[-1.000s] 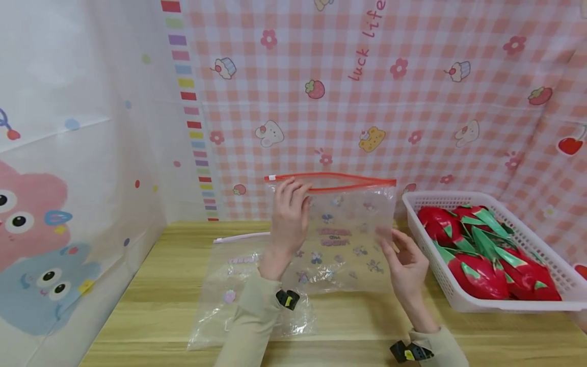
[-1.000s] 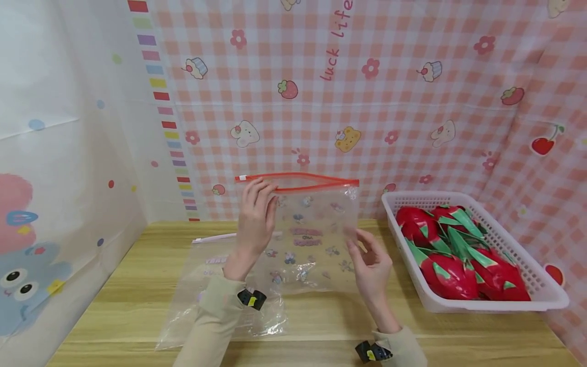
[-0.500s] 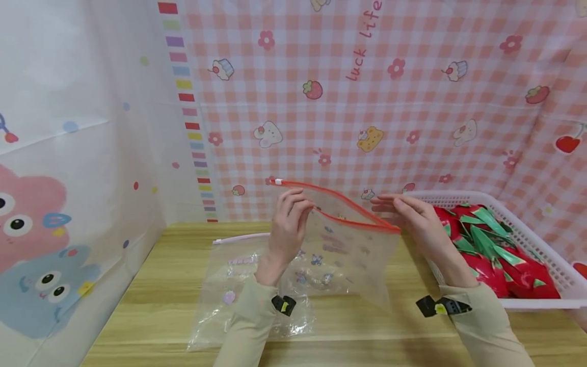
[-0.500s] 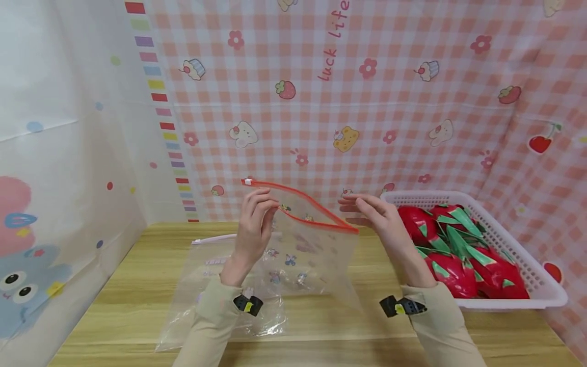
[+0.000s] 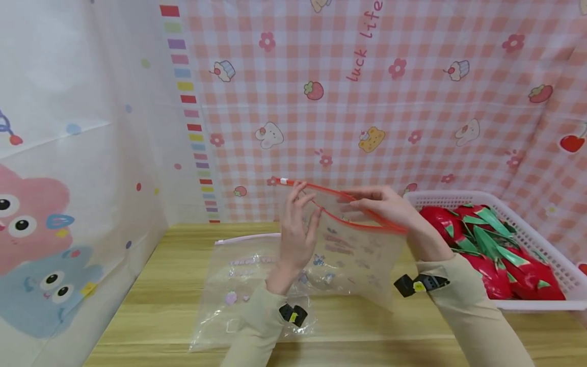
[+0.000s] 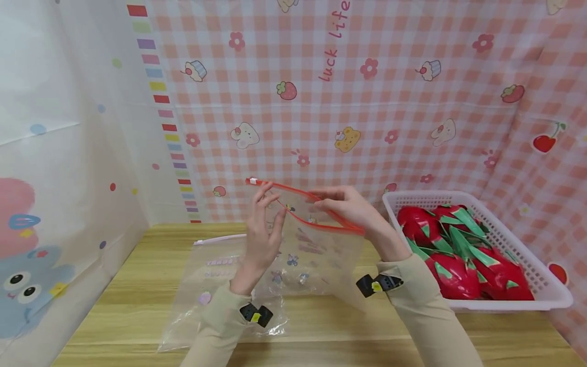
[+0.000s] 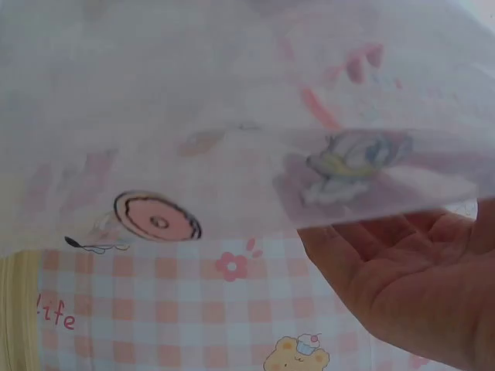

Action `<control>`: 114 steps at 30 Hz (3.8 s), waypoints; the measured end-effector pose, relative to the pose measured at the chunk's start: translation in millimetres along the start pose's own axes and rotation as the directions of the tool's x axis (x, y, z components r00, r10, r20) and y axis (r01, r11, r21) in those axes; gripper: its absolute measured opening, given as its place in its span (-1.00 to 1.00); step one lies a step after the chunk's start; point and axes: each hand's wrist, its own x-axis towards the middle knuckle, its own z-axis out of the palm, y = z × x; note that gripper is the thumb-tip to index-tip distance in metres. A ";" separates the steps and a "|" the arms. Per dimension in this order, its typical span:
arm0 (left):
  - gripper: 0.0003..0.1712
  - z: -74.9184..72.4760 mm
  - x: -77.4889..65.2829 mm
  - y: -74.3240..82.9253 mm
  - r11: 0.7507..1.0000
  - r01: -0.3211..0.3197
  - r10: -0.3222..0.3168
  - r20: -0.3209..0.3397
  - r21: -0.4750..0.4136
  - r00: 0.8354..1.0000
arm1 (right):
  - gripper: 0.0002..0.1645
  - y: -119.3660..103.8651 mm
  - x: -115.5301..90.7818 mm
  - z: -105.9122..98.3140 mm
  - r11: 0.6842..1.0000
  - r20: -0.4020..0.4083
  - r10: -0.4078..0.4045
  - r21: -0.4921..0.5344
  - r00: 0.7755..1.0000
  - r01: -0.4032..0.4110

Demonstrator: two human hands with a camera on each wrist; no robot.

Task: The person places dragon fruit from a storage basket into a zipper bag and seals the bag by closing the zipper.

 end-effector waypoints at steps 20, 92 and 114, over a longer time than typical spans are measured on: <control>-0.30 -7.5 17.6 49.9 0.637 0.756 -0.717 0.243 -0.154 0.653 | -0.51 -0.9 -7.9 24.7 0.989 -0.154 0.068 0.141 0.986 -0.046; -0.65 2.9 -1.0 27.0 0.921 0.042 -0.217 0.420 0.388 0.881 | -0.59 116.7 -27.9 62.3 0.989 -0.768 0.140 0.134 0.625 -0.056; -0.73 -9.5 2.0 42.1 0.937 0.044 -0.216 0.474 0.347 0.854 | -0.49 124.1 -32.1 56.2 0.860 -0.562 0.427 0.495 0.708 -0.126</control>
